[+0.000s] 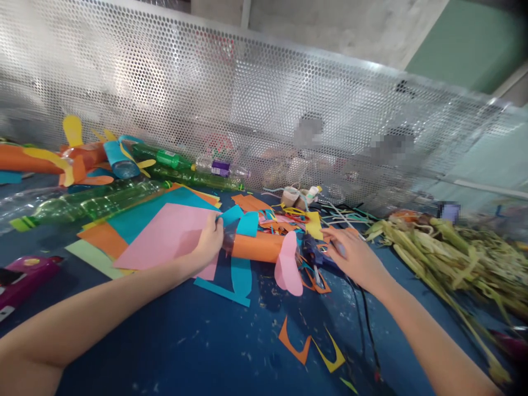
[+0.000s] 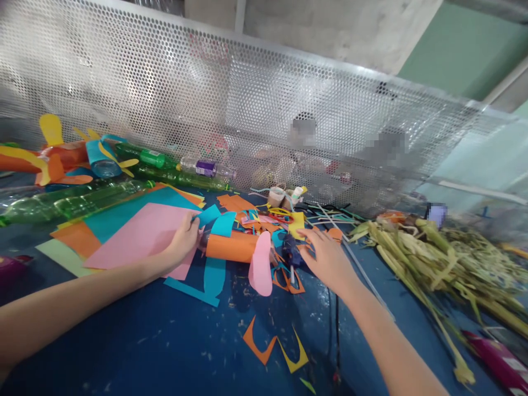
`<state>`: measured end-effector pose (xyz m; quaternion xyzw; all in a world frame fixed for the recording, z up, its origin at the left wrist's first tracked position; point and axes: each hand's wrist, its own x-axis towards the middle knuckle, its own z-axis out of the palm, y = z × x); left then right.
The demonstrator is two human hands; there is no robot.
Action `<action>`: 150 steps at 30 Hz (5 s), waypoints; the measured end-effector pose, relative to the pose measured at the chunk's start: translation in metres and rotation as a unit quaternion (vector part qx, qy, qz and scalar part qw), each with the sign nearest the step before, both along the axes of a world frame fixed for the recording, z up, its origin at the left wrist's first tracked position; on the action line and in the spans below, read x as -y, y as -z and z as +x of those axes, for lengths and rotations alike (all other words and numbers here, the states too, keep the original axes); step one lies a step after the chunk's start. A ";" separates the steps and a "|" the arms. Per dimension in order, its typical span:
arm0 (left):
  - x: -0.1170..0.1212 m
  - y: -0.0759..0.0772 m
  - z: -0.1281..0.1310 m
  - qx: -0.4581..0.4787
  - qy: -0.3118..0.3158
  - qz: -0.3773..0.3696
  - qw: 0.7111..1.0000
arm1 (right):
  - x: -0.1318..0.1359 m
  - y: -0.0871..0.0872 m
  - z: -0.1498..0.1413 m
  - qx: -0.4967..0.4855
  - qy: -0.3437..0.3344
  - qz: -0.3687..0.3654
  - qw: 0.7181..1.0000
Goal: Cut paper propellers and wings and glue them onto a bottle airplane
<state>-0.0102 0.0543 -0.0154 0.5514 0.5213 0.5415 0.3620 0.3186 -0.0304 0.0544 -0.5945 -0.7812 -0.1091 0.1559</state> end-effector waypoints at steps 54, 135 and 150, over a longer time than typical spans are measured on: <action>0.021 -0.026 -0.001 -0.118 0.163 0.061 0.978 | -0.035 0.011 -0.131 -0.404 -0.104 -0.112 0.902; 0.004 -0.034 -0.007 -0.229 0.284 0.092 0.926 | -0.024 0.007 -0.137 -0.071 -0.199 0.045 0.976; 0.003 -0.025 0.001 -0.213 0.219 0.131 0.943 | -0.021 0.006 -0.141 -0.058 -0.194 0.054 0.978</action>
